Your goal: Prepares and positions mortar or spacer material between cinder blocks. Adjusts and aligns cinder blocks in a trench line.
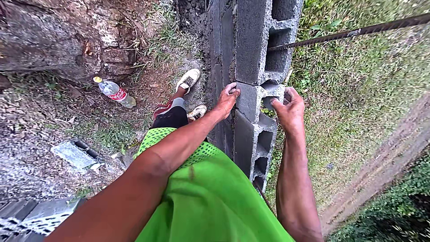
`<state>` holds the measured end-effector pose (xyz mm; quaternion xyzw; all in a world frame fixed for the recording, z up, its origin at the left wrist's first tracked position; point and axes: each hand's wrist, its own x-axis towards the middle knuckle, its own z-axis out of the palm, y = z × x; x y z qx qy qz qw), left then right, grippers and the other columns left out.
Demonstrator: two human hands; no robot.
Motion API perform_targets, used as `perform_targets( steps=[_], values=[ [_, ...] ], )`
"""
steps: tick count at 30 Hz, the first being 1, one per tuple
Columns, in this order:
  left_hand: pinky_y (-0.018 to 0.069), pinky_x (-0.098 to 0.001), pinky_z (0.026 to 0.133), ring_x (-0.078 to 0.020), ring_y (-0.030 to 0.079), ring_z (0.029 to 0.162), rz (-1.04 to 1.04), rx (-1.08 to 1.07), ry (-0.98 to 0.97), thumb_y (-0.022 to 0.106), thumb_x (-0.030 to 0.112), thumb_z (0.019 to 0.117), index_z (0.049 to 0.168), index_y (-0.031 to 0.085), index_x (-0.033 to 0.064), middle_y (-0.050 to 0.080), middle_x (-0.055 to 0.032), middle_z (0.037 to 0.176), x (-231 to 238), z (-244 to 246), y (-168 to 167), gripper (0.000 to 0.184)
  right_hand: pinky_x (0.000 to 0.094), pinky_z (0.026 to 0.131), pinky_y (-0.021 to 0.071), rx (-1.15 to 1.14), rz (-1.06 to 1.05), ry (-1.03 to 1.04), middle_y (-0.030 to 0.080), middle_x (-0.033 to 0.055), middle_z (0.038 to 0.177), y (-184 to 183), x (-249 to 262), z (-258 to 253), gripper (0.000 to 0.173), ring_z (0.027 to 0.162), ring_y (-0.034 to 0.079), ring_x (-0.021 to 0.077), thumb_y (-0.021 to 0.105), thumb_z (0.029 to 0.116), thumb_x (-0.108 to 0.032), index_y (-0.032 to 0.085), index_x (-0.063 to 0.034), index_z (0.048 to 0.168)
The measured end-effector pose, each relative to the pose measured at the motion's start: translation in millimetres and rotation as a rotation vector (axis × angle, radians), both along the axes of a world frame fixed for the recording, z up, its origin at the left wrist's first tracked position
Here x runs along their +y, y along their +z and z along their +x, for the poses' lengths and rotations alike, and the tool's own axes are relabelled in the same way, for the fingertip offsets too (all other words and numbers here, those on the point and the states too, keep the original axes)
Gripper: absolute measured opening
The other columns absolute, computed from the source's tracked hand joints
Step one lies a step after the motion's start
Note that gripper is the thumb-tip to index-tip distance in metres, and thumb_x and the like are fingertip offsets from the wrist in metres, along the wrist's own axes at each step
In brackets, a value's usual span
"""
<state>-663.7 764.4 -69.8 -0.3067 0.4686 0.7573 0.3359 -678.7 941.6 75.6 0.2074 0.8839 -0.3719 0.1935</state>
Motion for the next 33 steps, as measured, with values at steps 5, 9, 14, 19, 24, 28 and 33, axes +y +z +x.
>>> perform_targets(
  steps=[5, 9, 14, 19, 24, 28, 33],
  values=[
    [0.0515, -0.0495, 0.102, -0.0291, 0.057, 0.127, -0.016, 0.02, -0.012, 0.055, 0.019, 0.106, 0.153, 0.043, 0.007, 0.055, -0.0196, 0.143, 0, -1, 1, 0.05, 0.0456, 0.084, 0.0614, 0.012, 0.029, 0.013, 0.074, 0.0086, 0.111, -5, 1, -3, 0.035, 0.097, 0.073, 0.0182, 0.074, 0.086, -0.01, 0.066, -0.0075, 0.12],
    [0.051, -0.0495, 0.103, -0.0284, 0.058, 0.127, -0.012, 0.027, -0.002, 0.055, 0.018, 0.106, 0.153, 0.044, 0.007, 0.055, -0.0191, 0.143, 0, -1, 1, 0.05, 0.0466, 0.082, 0.0617, 0.01, 0.029, 0.018, 0.074, 0.0087, 0.111, -1, 1, -1, 0.035, 0.096, 0.073, 0.0194, 0.074, 0.0874, -0.011, 0.066, -0.0083, 0.121],
    [0.0505, -0.0484, 0.105, -0.0282, 0.057, 0.129, 0.003, 0.029, 0.015, 0.054, 0.017, 0.1064, 0.153, 0.044, 0.0067, 0.053, -0.0197, 0.145, 1, -1, 1, 0.049, 0.0476, 0.081, 0.0605, -0.003, 0.02, 0.013, 0.073, 0.0095, 0.113, 4, -2, 1, 0.034, 0.095, 0.072, 0.0212, 0.073, 0.0899, -0.011, 0.065, -0.009, 0.123],
    [0.0504, -0.0483, 0.104, -0.0284, 0.056, 0.129, -0.008, 0.023, 0.012, 0.054, 0.017, 0.1065, 0.153, 0.044, 0.0074, 0.054, -0.0191, 0.144, 1, -1, 1, 0.049, 0.0428, 0.082, 0.062, 0.005, 0.01, 0.009, 0.074, 0.006, 0.11, -2, 1, -2, 0.034, 0.094, 0.073, 0.016, 0.075, 0.0871, -0.011, 0.066, -0.0099, 0.12],
    [0.0506, -0.048, 0.104, -0.0276, 0.056, 0.13, -0.01, 0.029, 0.03, 0.053, 0.016, 0.1068, 0.153, 0.045, 0.007, 0.054, -0.0182, 0.146, 1, -4, 3, 0.048, 0.0434, 0.079, 0.0622, 0.009, 0.003, 0.007, 0.074, 0.0064, 0.111, -1, 1, 0, 0.035, 0.093, 0.073, 0.0173, 0.074, 0.0875, -0.01, 0.065, -0.0102, 0.122],
    [0.0507, -0.048, 0.104, -0.0273, 0.056, 0.13, -0.013, 0.035, 0.021, 0.053, 0.016, 0.1067, 0.153, 0.045, 0.0084, 0.053, -0.0174, 0.146, 1, -2, -1, 0.048, 0.0481, 0.078, 0.0602, -0.023, 0.055, 0.012, 0.074, 0.0073, 0.108, -5, 2, -3, 0.036, 0.091, 0.072, 0.0199, 0.076, 0.0847, -0.012, 0.065, -0.0106, 0.119],
    [0.0513, -0.0472, 0.103, -0.028, 0.056, 0.129, -0.011, 0.044, 0.0, 0.053, 0.017, 0.1068, 0.153, 0.044, 0.0094, 0.052, -0.0178, 0.147, 1, -2, -4, 0.048, 0.0494, 0.082, 0.0605, -0.045, 0.061, 0.005, 0.074, 0.0071, 0.11, -3, 0, -3, 0.039, 0.096, 0.073, 0.02, 0.076, 0.085, -0.013, 0.064, -0.0117, 0.122]
  ],
)
